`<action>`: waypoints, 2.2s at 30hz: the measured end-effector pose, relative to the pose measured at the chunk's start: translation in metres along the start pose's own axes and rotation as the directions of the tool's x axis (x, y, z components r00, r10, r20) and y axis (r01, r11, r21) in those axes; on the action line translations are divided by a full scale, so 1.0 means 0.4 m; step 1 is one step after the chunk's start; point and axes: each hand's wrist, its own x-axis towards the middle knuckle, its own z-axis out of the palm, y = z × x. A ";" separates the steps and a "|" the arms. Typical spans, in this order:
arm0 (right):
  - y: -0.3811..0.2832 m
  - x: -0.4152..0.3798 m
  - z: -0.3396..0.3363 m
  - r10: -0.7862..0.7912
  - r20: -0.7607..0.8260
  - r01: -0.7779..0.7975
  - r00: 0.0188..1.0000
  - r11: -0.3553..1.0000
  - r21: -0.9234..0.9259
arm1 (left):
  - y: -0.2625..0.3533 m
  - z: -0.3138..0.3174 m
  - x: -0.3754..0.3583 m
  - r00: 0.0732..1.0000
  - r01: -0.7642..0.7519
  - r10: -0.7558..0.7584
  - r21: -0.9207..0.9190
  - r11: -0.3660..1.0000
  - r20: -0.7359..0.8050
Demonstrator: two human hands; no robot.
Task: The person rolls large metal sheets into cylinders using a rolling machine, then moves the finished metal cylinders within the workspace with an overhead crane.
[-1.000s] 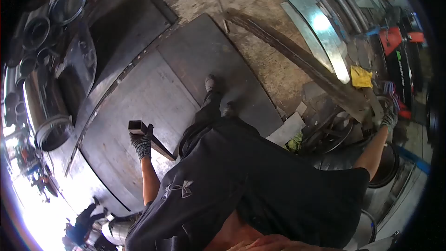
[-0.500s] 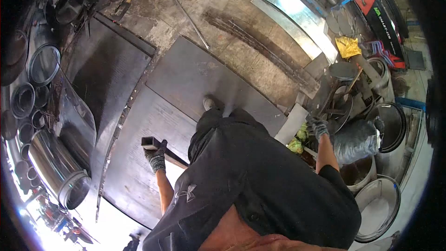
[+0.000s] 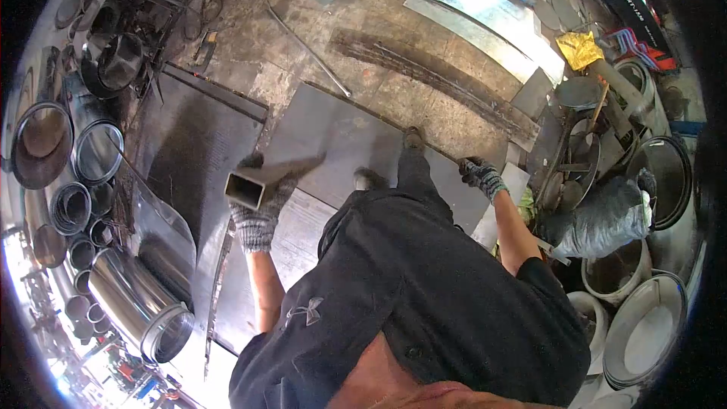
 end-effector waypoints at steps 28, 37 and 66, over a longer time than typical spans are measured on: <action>-0.057 0.193 -0.418 0.156 -0.013 -0.135 0.988 0.888 0.439 | 0.287 1.161 0.572 0.700 -0.252 0.170 0.017 0.968 0.693; -0.144 0.431 -0.355 0.259 0.022 -0.213 0.966 0.839 -0.501 | -0.514 0.611 0.126 0.582 0.813 -0.788 0.107 0.573 -0.202; -0.490 0.544 0.424 0.069 0.416 0.413 0.907 0.051 -0.909 | -0.542 0.540 -0.532 0.014 0.627 -0.925 -0.718 0.303 -0.379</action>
